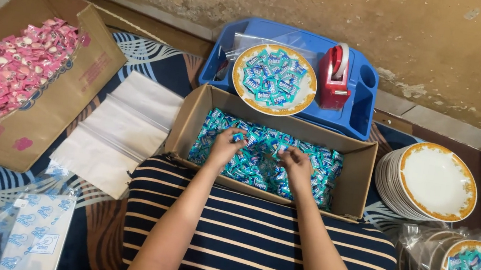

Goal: Packing and arranging small wrapped candies from a bulk box onto decorative plates and into smaller containers.

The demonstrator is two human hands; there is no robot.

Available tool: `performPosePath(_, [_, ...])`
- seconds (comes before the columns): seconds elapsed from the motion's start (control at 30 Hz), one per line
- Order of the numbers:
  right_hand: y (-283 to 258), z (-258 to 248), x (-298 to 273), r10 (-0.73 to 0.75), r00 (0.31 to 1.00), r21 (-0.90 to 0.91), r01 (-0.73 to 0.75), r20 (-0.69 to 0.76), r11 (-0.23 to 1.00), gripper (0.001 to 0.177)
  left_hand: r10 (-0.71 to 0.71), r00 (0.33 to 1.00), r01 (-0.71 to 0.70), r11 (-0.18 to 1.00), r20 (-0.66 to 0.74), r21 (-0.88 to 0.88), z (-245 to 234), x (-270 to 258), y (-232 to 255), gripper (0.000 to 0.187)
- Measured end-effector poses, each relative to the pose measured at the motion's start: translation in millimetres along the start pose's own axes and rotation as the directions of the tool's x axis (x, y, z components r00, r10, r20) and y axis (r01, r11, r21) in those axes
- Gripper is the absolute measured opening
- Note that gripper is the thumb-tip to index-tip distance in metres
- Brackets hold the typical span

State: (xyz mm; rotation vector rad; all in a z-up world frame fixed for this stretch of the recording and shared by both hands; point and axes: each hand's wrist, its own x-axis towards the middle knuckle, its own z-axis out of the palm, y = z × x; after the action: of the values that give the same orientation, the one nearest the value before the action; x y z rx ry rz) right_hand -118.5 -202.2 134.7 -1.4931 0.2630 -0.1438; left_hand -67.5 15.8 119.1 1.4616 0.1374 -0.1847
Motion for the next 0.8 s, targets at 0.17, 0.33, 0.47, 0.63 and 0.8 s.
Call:
performPosePath(0.17, [-31.8,10.7,19.0,-0.271,0.951,-0.185,0.243,-0.148,0.952,0.016,0.014,1.000,-0.014,1.000,-0.007,-0.014,1.4,3.3,-2.7,0.038])
performPosePath(0.33, [-94.5,26.1,42.9,-0.582,0.793,-0.501,0.436,-0.179,0.748,0.014,0.050,0.998,-0.052,0.996,-0.031,-0.072,-0.4,13.1,-18.4,0.042])
performPosePath(0.47, [-80.8,14.8,80.1,-0.590,0.782,-0.677,0.547,0.203,0.492,0.016,0.062,0.995,-0.065,0.997,-0.083,-0.038,0.0,13.8,-17.3,0.039])
performPosePath(0.63, [-80.5,2.6,101.8,-0.379,0.912,-0.584,0.394,0.154,0.710,0.019,0.069,0.992,-0.070,0.998,-0.102,-0.004,0.3,10.4,-12.9,0.038])
performPosePath(0.8, [-108.6,-2.1,106.6,-0.251,0.918,-0.497,0.379,0.306,0.780,0.022,0.062,0.993,-0.061,0.998,-0.099,0.012,0.4,12.8,-14.8,0.038])
